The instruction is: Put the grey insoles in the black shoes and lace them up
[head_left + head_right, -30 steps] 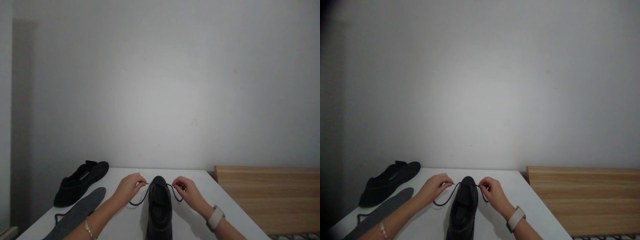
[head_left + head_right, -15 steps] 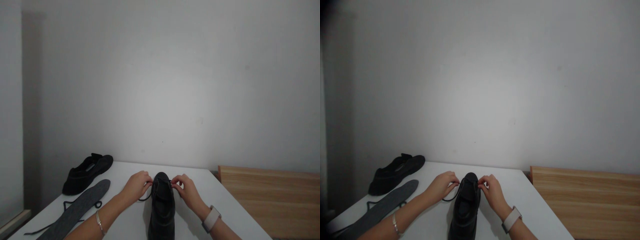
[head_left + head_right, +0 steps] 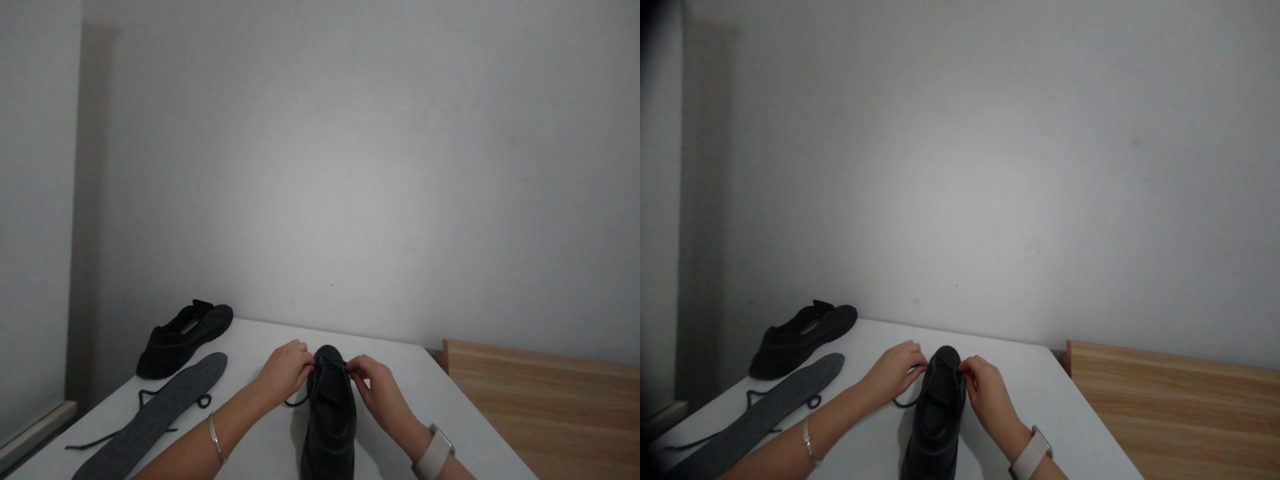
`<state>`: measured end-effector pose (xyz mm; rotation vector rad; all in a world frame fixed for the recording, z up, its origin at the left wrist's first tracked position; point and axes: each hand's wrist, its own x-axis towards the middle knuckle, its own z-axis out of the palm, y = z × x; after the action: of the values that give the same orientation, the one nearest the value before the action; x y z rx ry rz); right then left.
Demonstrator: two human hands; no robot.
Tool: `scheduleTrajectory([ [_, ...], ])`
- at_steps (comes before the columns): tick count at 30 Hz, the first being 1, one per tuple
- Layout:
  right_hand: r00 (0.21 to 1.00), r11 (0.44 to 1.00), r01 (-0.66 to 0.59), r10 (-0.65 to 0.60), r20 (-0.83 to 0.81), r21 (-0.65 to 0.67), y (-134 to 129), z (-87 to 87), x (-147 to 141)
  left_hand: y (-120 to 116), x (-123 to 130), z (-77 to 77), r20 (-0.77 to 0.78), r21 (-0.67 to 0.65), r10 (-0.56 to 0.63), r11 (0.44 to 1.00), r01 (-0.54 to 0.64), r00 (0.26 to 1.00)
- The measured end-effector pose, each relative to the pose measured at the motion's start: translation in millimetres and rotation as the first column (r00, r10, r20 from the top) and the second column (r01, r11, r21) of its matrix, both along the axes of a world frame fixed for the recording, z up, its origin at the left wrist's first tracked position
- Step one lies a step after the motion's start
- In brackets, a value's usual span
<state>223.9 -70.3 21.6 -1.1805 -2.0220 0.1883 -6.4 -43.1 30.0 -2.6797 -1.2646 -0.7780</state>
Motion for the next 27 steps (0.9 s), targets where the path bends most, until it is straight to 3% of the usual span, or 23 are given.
scheduleTrajectory([
  [4, 0.999, 0.999, 0.029, -0.029, -0.022, -0.039, -4, 3.7, -6, 1, 2, -1.6, 0.072, 0.034, 0.027, 0.999, -0.029, 0.997],
  [9, 0.999, 0.993, -0.024, 0.022, -0.023, -0.112, -22, 20.3, -15, 2, 6, -3.3, 0.098, -0.083, 0.053, 0.996, -0.045, 0.994],
  [13, 0.982, 0.993, 0.078, -0.062, 0.179, -0.084, -30, 31.7, -22, -4, 11, 2.5, 0.187, -0.165, 0.086, 0.985, -0.055, 0.979],
  [16, 0.927, 0.984, 0.163, -0.13, 0.351, -0.068, -26, 35.8, -31, -15, 18, 15.3, 0.196, -0.178, 0.066, 0.984, -0.031, 0.978],
  [22, 0.752, 0.949, 0.314, -0.243, 0.613, -0.008, -19, 42.2, -57, -25, 35, 43.2, -0.125, -0.164, 0.07, 0.982, -0.09, 0.99],
  [27, 0.696, 0.942, 0.334, -0.256, 0.671, 0.013, -19, 47.4, -68, -17, 54, 51.6, -0.347, -0.136, 0.137, 0.972, -0.194, 0.928],
])
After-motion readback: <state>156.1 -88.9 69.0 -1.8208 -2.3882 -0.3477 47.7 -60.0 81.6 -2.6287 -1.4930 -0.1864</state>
